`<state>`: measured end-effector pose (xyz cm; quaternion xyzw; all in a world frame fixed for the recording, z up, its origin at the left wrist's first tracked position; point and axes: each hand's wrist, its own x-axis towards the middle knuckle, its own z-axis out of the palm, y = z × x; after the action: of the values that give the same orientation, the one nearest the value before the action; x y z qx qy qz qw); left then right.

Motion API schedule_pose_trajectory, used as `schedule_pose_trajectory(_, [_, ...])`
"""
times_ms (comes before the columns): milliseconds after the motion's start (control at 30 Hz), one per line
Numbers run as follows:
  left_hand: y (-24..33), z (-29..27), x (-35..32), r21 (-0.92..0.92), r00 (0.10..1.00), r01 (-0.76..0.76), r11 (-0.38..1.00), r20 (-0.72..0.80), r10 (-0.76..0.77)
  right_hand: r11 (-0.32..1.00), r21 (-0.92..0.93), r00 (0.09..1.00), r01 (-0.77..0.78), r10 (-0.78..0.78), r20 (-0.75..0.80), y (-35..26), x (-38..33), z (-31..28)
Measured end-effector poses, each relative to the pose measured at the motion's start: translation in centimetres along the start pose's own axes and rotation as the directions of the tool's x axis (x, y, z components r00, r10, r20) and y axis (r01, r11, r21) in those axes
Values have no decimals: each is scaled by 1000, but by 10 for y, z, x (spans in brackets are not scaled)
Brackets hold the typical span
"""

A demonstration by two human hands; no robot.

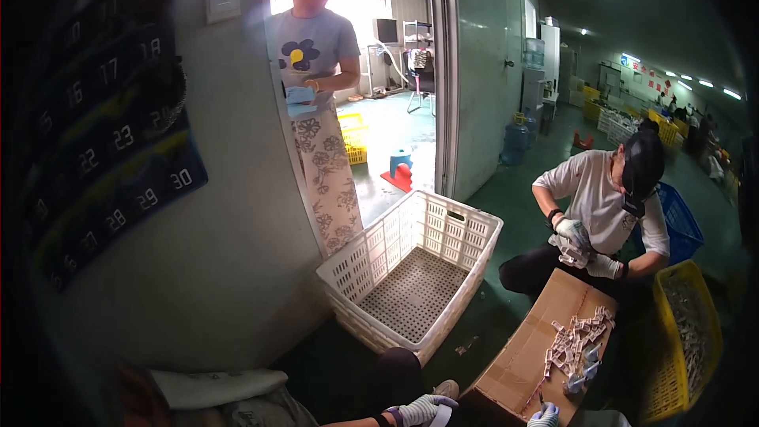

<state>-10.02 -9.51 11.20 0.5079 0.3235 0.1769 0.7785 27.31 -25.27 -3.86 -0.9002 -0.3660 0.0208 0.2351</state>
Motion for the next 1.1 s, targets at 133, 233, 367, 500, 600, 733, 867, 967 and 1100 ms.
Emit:
schedule_pose_trajectory(133, [17, 11, -7, 71, 998, -49, 996, -44, 52, 927, 368, 997, -70, 52, 58, -11, 3, -22])
schedule_pose_trajectory(233, [26, 9, -15, -39, 999, 32, 999, 27, -31, 936, 344, 996, -70, 46, 76, -23, 8, -28])
schedule_pose_trajectory(367, [12, 3, -4, -64, 998, 6, 998, 65, -2, 956, 286, 997, -59, 45, 56, -37, 4, -41])
schedule_pose_trajectory(500, [-18, -6, 9, -172, 982, 187, 967, 42, -182, 928, 366, 995, -72, 43, 87, -39, -3, -45])
schedule_pose_trajectory(600, [21, 13, -10, -75, 997, 19, 997, 71, -14, 925, 375, 998, -66, 64, 17, -16, -4, -31])
schedule_pose_trajectory(733, [7, 12, 3, -12, 999, -40, 999, 16, 40, 998, 55, 994, -6, 12, -109, -25, 2, -27])
schedule_pose_trajectory(867, [-27, -13, 26, -168, 992, 126, 978, 43, -120, 998, 62, 993, 24, -16, -121, -49, 16, -41])
schedule_pose_trajectory(967, [-6, -4, 22, -145, 988, 150, 978, 55, -143, 991, 90, 992, -100, 105, -63, -46, 27, -57])
schedule_pose_trajectory(1100, [-28, -3, 43, -14, 997, 66, 998, 47, -65, 979, -205, 953, -12, -51, -300, -81, 17, -91])
